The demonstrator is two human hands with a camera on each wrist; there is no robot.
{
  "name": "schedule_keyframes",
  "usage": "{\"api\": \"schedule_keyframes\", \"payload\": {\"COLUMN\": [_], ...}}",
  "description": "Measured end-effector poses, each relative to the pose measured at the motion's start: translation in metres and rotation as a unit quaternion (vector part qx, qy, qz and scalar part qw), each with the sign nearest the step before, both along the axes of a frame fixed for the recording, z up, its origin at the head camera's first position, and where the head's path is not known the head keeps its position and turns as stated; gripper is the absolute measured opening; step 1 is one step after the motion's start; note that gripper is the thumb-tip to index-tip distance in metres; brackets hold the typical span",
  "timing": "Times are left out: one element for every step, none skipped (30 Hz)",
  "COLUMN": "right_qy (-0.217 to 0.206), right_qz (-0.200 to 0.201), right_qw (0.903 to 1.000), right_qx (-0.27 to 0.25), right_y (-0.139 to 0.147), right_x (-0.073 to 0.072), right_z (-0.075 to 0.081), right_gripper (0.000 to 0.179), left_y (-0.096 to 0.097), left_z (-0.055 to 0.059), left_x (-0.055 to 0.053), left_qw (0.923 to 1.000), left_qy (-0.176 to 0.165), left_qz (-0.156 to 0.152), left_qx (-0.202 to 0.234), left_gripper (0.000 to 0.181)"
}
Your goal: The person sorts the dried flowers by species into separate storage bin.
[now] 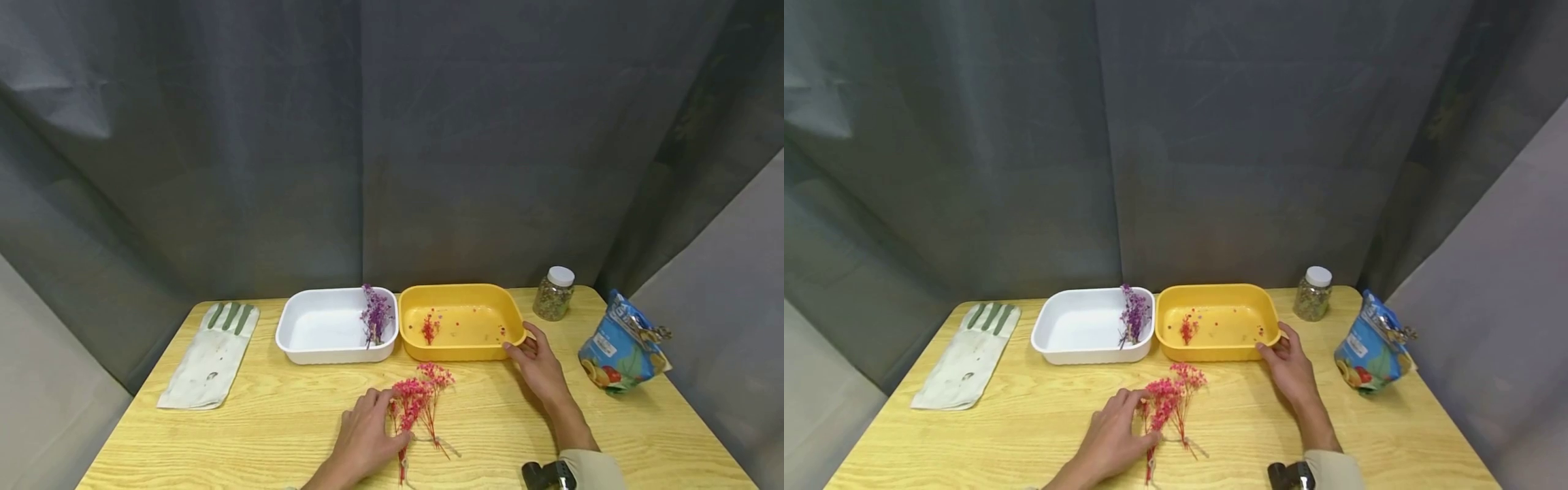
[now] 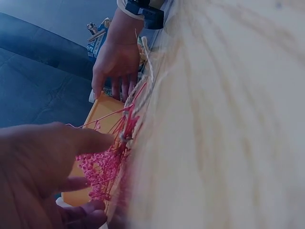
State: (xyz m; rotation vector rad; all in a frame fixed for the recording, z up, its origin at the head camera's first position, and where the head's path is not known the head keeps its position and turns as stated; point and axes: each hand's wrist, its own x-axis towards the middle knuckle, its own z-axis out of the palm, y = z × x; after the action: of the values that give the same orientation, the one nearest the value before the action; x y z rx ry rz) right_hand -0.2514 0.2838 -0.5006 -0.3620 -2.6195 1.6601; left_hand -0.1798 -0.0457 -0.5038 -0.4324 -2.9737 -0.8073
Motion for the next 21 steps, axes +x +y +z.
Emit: {"api": "schedule_keyframes", "payload": {"right_qy": [0.000, 0.002, 0.002, 0.002, 0.002, 0.002, 0.002, 0.002, 0.001, 0.001, 0.001, 0.000, 0.000, -0.001, -0.001, -0.001, -0.001, -0.001, 0.000, 0.001, 0.002], "right_qz": [0.000, 0.000, -0.001, -0.001, -0.002, -0.003, -0.004, -0.004, -0.006, -0.007, -0.007, -0.007, -0.007, -0.007, -0.007, -0.006, -0.006, -0.006, -0.005, -0.005, -0.005], "right_qw": [1.0000, 1.0000, 1.0000, 1.0000, 1.0000, 1.0000, 1.0000, 1.0000, 1.0000, 1.0000, 1.0000, 1.0000, 1.0000, 1.0000, 1.0000, 1.0000, 1.0000, 1.0000, 1.0000, 1.0000, 1.0000], "right_qx": [0.001, 0.002, 0.001, 0.000, 0.000, -0.001, 0.000, -0.001, -0.003, -0.003, -0.004, -0.004, -0.004, -0.004, -0.004, -0.003, -0.003, -0.003, -0.003, -0.003, -0.003], "right_y": [-0.0001, -0.0005, -0.0006, -0.0007, -0.0008, -0.0006, -0.0007, -0.0008, -0.0005, -0.0005, -0.0005, -0.0004, -0.0004, -0.0004, -0.0004, -0.0004, -0.0003, -0.0002, -0.0001, 0.0000, 0.0002], "right_x": [0.0001, 0.0002, 0.0003, 0.0004, 0.0006, 0.0008, 0.0008, 0.0009, 0.0008, 0.0008, 0.0008, 0.0006, 0.0005, 0.0002, 0.0001, -0.0001, -0.0003, -0.0004, -0.0005, -0.0006, -0.0008], "right_z": [-0.0001, -0.0001, -0.0001, -0.0001, 0.0001, 0.0002, 0.0006, 0.0009, 0.0011, 0.0012, 0.0013, 0.0011, 0.0010, 0.0006, 0.0004, 0.0002, 0.0001, -0.0001, -0.0002, -0.0002, -0.0003], "right_gripper": [0.087, 0.086, 0.086, 0.086, 0.086, 0.086, 0.086, 0.086, 0.086, 0.086, 0.086, 0.086, 0.086, 0.086, 0.085, 0.085, 0.085, 0.085, 0.085, 0.085, 0.086], "left_y": [0.0001, 0.0001, 0.0000, -0.0001, -0.0003, -0.0004, -0.0007, -0.0011, -0.0015, -0.0018, -0.0022, -0.0026, -0.0029, -0.0034, -0.0038, -0.0041, -0.0045, -0.0050, -0.0055, -0.0060, -0.0066], "left_z": [-0.0006, -0.0009, -0.0016, -0.0017, -0.0019, -0.0018, -0.0019, -0.0018, -0.0019, -0.0016, -0.0017, -0.0017, -0.0013, -0.0010, -0.0010, -0.0003, 0.0001, 0.0009, 0.0010, 0.0013, 0.0016], "left_x": [0.0002, 0.0005, 0.0006, 0.0008, 0.0007, 0.0006, 0.0004, 0.0002, -0.0001, -0.0003, -0.0006, -0.0008, -0.0009, -0.0009, -0.0010, -0.0012, -0.0016, -0.0021, -0.0028, -0.0037, -0.0044], "left_qw": [1.0000, 0.9999, 0.9998, 0.9996, 0.9994, 0.9992, 0.9989, 0.9986, 0.9984, 0.9981, 0.9979, 0.9977, 0.9977, 0.9977, 0.9977, 0.9978, 0.9980, 0.9981, 0.9983, 0.9984, 0.9986], "left_qy": [0.000, 0.000, -0.001, -0.002, -0.005, -0.009, -0.013, -0.015, -0.019, -0.020, -0.020, -0.020, -0.017, -0.014, -0.012, -0.008, -0.005, -0.001, 0.005, 0.009, 0.013], "left_qz": [0.003, 0.005, 0.007, 0.010, 0.012, 0.013, 0.015, 0.016, 0.017, 0.018, 0.019, 0.020, 0.022, 0.022, 0.024, 0.025, 0.025, 0.024, 0.024, 0.023, 0.022], "left_qx": [-0.008, -0.015, -0.021, -0.028, -0.033, -0.037, -0.042, -0.047, -0.051, -0.055, -0.059, -0.061, -0.062, -0.063, -0.062, -0.061, -0.058, -0.056, -0.054, -0.051, -0.046], "left_gripper": [0.068, 0.067, 0.065, 0.063, 0.060, 0.056, 0.052, 0.048, 0.043, 0.040, 0.036, 0.034, 0.031, 0.029, 0.027, 0.025, 0.023, 0.021, 0.019, 0.017, 0.017]}}
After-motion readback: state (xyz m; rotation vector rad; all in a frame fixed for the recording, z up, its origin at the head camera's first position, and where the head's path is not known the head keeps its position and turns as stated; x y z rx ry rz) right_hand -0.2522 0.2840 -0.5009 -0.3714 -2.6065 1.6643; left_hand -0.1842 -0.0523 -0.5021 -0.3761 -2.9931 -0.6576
